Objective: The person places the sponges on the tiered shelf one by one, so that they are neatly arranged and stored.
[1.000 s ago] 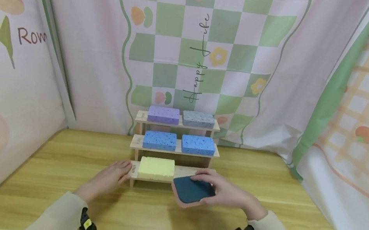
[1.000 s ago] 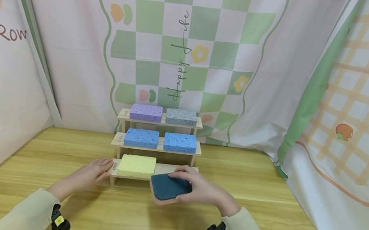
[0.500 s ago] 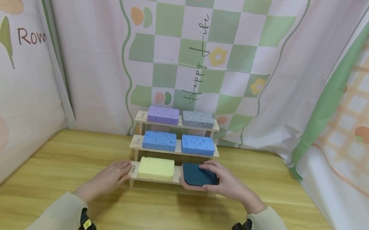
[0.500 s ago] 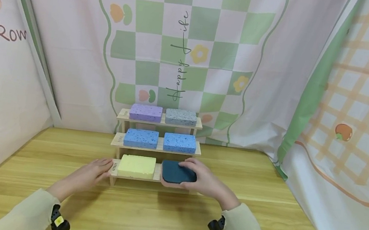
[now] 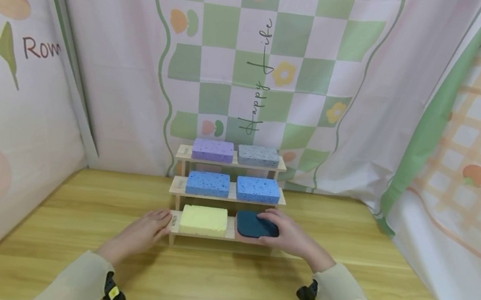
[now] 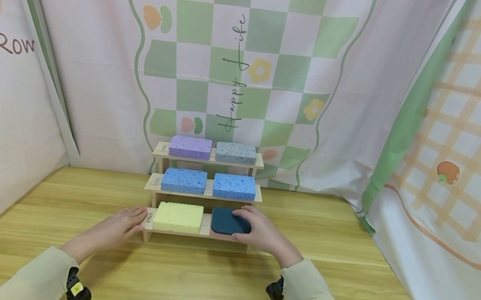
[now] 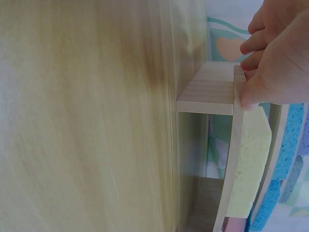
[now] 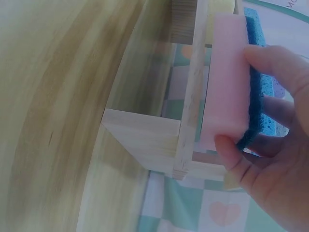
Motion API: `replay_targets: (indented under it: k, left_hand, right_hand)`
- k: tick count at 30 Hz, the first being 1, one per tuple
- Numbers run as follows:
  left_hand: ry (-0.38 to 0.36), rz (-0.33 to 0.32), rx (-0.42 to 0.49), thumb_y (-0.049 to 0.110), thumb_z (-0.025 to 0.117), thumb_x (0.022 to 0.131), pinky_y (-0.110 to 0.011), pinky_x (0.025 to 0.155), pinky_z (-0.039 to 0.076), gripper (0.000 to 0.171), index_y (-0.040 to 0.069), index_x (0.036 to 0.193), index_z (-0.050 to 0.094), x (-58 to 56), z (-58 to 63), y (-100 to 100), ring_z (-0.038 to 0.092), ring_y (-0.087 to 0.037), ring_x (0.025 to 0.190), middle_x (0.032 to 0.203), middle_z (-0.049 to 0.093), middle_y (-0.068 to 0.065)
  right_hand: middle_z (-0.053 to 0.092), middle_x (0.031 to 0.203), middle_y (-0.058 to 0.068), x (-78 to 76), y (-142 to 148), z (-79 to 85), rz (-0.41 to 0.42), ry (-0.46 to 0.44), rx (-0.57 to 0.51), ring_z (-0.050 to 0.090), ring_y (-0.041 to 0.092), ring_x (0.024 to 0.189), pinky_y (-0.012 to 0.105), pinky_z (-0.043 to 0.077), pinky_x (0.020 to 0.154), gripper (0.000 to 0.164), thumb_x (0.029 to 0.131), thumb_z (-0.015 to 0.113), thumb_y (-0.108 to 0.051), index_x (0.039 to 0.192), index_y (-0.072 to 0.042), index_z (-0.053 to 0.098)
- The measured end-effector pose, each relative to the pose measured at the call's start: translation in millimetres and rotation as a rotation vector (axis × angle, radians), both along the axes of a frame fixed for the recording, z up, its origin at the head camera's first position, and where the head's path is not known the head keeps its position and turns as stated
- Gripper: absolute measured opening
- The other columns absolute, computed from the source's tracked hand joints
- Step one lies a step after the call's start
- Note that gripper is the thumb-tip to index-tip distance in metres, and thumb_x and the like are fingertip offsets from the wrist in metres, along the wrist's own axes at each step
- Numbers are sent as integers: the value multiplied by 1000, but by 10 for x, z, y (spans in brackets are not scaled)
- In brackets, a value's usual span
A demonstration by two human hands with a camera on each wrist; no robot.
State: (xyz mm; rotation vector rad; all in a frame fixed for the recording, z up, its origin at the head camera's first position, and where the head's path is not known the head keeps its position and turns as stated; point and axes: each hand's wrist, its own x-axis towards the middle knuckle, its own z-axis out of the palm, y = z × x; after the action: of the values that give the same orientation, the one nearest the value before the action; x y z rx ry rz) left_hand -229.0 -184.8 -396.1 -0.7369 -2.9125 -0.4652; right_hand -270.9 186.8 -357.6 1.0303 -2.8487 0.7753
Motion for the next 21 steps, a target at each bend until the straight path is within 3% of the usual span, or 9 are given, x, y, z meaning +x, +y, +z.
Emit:
replay_targets:
  k: [5,12,21]
  left_hand:
    - [-5,4,-3,19,47,98,-50,106,20,46,-11,132,42,-3,-5,4,31,-38,128,138,35,-26]
    - [-3,0,7,18,48,97,-50,106,20,46,-12,132,42,11,15,7,32,-38,128,138,35,-26]
    - [-1,-1,-1,20,47,98,-49,107,20,47,-11,132,41,6,10,-7,31,-37,129,139,35,-25]
  right_hand:
    - [39,134,29,-11,-19,-26,24,22,20,36,48,120,60,37,90,54,85,67,-35,126,-3,55]
    - [37,137,24,-34,-58,-57,26,35,46,35,44,123,56,37,93,48,85,68,-22,127,0,55]
    - [40,135,23,-35,-93,-48,28,72,73,37,41,123,53,39,93,46,85,67,-18,126,0,55]
